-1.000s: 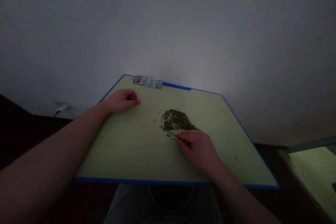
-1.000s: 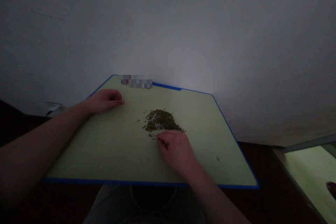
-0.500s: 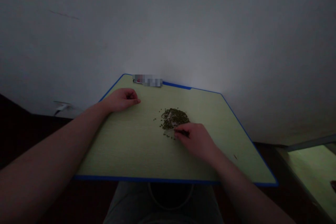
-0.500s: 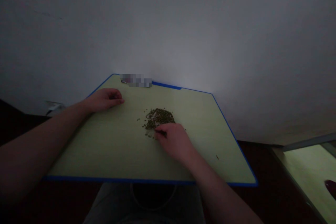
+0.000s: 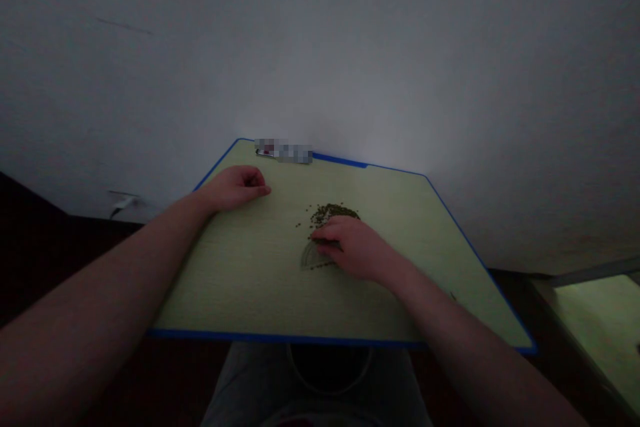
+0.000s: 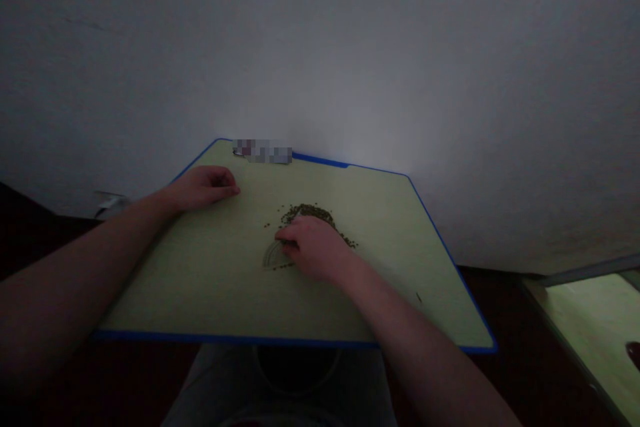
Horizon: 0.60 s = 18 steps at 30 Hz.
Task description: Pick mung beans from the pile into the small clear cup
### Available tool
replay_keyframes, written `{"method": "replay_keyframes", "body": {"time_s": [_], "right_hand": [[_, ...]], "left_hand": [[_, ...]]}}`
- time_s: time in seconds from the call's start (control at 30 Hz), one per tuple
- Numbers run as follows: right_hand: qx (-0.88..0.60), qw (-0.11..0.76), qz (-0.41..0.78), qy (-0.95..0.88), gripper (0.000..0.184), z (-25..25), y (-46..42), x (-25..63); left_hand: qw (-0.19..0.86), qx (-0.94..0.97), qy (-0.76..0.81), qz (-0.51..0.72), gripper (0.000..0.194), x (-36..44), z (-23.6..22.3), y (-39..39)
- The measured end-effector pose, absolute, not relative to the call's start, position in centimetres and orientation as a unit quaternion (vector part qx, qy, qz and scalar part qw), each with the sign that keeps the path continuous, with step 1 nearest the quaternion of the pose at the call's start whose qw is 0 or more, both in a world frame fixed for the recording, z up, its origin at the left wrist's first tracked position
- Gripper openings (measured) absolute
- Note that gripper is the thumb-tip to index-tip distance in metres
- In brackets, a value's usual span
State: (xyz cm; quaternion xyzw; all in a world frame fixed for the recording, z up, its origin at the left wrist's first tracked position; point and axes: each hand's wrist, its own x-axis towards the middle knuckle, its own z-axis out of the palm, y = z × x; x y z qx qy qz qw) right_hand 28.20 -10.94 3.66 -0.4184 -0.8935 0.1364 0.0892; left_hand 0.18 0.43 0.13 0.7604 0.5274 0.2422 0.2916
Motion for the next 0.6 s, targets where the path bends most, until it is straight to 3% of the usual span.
{"method": "replay_keyframes", "body": {"time_s": [0.27,0.6], "right_hand": [[-0.373,0.037,0.162,-0.913,0.026,4.4,-11.5,29.0],[-0.452,0.031,0.183,-0.873,0.018,4.3,-14.2,31.3]], "left_hand": [[0.3,0.755,0.529,0.246,0.031,0.2,0.3,0.3],[0.281,0.759,0.537,0.24,0.032,0.1,0.0,0.5]]}}
